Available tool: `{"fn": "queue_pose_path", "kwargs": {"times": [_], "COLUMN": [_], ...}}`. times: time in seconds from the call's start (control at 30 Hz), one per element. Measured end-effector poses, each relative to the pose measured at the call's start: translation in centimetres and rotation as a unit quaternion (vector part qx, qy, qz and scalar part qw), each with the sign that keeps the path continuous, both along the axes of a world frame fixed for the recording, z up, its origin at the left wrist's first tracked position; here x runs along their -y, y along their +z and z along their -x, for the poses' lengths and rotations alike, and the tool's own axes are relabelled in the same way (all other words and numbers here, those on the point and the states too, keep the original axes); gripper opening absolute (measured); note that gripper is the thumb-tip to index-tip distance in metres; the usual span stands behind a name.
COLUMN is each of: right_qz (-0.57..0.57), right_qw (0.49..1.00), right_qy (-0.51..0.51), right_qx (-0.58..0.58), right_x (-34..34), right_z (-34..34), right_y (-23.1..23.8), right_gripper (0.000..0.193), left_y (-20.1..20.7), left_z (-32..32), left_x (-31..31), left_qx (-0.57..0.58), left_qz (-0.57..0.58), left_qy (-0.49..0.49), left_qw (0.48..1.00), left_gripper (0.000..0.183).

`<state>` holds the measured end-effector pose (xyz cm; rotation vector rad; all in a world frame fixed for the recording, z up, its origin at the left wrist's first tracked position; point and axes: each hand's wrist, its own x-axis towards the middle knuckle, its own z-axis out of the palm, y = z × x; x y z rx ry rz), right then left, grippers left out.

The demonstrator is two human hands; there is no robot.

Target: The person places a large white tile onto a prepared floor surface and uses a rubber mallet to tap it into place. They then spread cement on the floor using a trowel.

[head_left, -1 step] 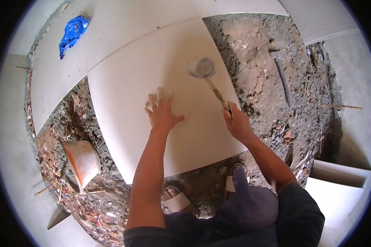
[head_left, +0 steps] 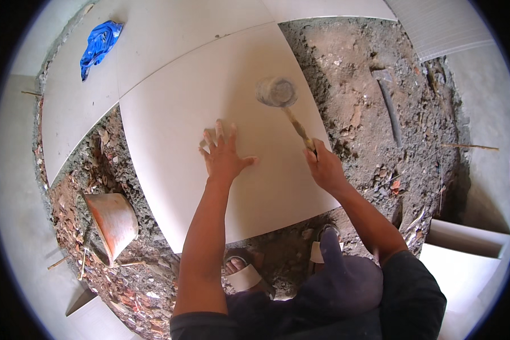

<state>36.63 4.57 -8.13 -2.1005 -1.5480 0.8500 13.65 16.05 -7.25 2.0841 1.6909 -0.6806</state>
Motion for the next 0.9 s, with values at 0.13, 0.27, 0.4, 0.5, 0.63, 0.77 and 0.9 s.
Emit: {"fn": "queue_pose_path", "kwargs": {"times": [0.13,0.27,0.4,0.5,0.63,0.77,0.9], "right_qz": [-0.023,-0.002,-0.020,0.020,-0.017,0.028,-0.007], "right_qw": [1.000,1.000,1.000,0.999,0.999,0.998,0.991], "right_qy": [-0.010,0.000,0.015,0.027,-0.010,-0.033,-0.064], "right_qx": [0.000,-0.007,-0.004,0.008,-0.028,-0.037,-0.116], "right_x": [-1.1,-3.2,-4.9,-5.5,-5.6,-6.0,-7.0], "right_z": [0.9,1.4,1.5,1.6,1.6,1.4,1.0], "right_y": [0.3,0.2,-0.3,-0.1,0.6,1.0,1.1], "right_gripper": [0.030,0.030,0.031,0.032,0.035,0.040,0.045], "left_y": [0.1,-0.1,-0.2,-0.2,-0.3,-0.3,-0.2], "left_z": [0.1,-0.1,0.0,0.1,0.1,0.0,0.2], "left_x": [0.1,-0.5,-0.8,-0.7,-0.7,-0.8,-0.8], "left_qx": [0.005,0.020,0.017,0.023,0.028,0.026,0.021], "left_qz": [-0.006,-0.018,-0.011,-0.018,-0.025,-0.007,0.003], "left_qy": [-0.003,-0.009,-0.006,-0.010,-0.009,-0.003,-0.008], "left_qw": [1.000,1.000,1.000,1.000,0.999,1.000,1.000], "left_gripper": [0.113,0.111,0.110,0.110,0.109,0.108,0.106]}}
